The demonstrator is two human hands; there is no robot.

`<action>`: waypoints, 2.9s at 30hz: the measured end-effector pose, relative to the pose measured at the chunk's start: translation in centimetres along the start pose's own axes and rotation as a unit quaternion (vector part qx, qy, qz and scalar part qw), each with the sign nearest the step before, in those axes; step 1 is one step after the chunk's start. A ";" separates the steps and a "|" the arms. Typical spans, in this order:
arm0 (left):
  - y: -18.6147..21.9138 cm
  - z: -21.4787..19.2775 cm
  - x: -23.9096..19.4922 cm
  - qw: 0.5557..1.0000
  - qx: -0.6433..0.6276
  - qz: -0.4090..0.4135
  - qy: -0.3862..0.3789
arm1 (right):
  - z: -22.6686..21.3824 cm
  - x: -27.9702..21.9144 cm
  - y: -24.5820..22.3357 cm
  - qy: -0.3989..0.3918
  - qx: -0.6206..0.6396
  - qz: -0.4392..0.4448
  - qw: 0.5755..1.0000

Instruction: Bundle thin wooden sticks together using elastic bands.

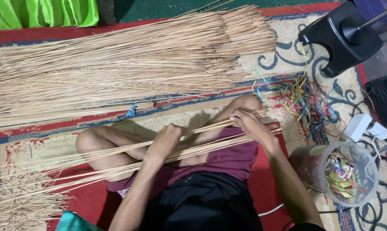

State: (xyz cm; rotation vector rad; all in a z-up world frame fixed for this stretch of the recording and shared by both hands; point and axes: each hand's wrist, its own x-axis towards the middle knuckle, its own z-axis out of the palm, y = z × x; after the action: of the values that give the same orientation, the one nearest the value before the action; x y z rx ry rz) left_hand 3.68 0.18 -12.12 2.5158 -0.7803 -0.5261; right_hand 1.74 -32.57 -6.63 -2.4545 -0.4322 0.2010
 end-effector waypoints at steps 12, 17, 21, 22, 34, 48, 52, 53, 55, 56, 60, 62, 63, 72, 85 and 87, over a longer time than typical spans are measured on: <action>-0.8 1.7 0.9 0.995 -0.054 -0.025 -0.081 | 0.1 1.3 -2.6 -0.093 -0.007 0.089 0.992; 1.4 -4.0 -0.3 0.984 -0.113 -0.092 -0.104 | 2.0 6.8 0.0 -0.023 0.011 0.084 0.996; -1.9 -5.7 0.3 0.982 -0.116 -0.144 -0.035 | 5.9 15.1 0.4 0.015 -0.044 0.073 0.996; -3.1 -6.2 0.3 0.982 -0.113 -0.145 -0.032 | 7.9 16.7 1.9 0.018 -0.043 0.069 0.996; -10.5 -9.6 -1.3 0.957 -0.144 -0.228 0.109 | 15.6 24.3 9.8 0.019 -0.154 0.143 0.978; -11.7 -4.6 5.0 0.613 -0.691 -0.176 0.339 | -0.8 8.4 8.5 0.295 -0.046 0.000 0.955; -10.3 -5.7 4.6 0.523 -0.759 -0.167 0.351 | -4.2 5.2 4.2 0.315 0.012 0.063 0.947; -10.2 -5.1 4.9 0.539 -0.744 -0.153 0.363 | -4.3 4.8 4.6 0.331 0.162 0.032 0.929; -8.5 -4.3 5.2 0.556 -0.729 -0.140 0.373 | -3.6 4.3 5.4 0.340 0.309 0.002 0.888; -7.0 -4.3 5.1 0.566 -0.733 -0.120 0.358 | -2.9 4.6 5.7 0.400 0.383 0.010 0.832; -0.1 -3.3 4.8 0.622 -0.721 -0.077 0.296 | 0.1 6.1 2.9 0.460 0.551 0.003 0.696; 1.6 -4.4 3.7 0.605 -0.726 -0.061 0.320 | 1.0 6.1 0.6 0.422 0.544 0.022 0.725; 2.4 -4.8 3.0 0.585 -0.732 -0.047 0.345 | 1.5 6.0 -0.5 0.381 0.535 0.043 0.753; 5.5 -5.5 -2.3 0.632 -0.652 -0.058 0.415 | 6.0 5.7 -5.6 0.282 0.541 0.045 0.791; 3.0 -5.2 -3.2 0.593 -0.621 0.011 0.512 | 4.6 3.8 -5.1 0.340 0.586 0.051 0.734; 3.8 -6.1 -3.3 0.618 -0.582 0.002 0.529 | 3.8 3.8 -6.0 0.326 0.588 0.001 0.740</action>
State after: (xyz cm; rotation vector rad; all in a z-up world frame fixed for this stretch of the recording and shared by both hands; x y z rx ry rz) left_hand 2.42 1.23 -4.37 1.1342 0.1147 0.4280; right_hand 2.79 -24.64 -6.07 -1.1210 0.0581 -0.3190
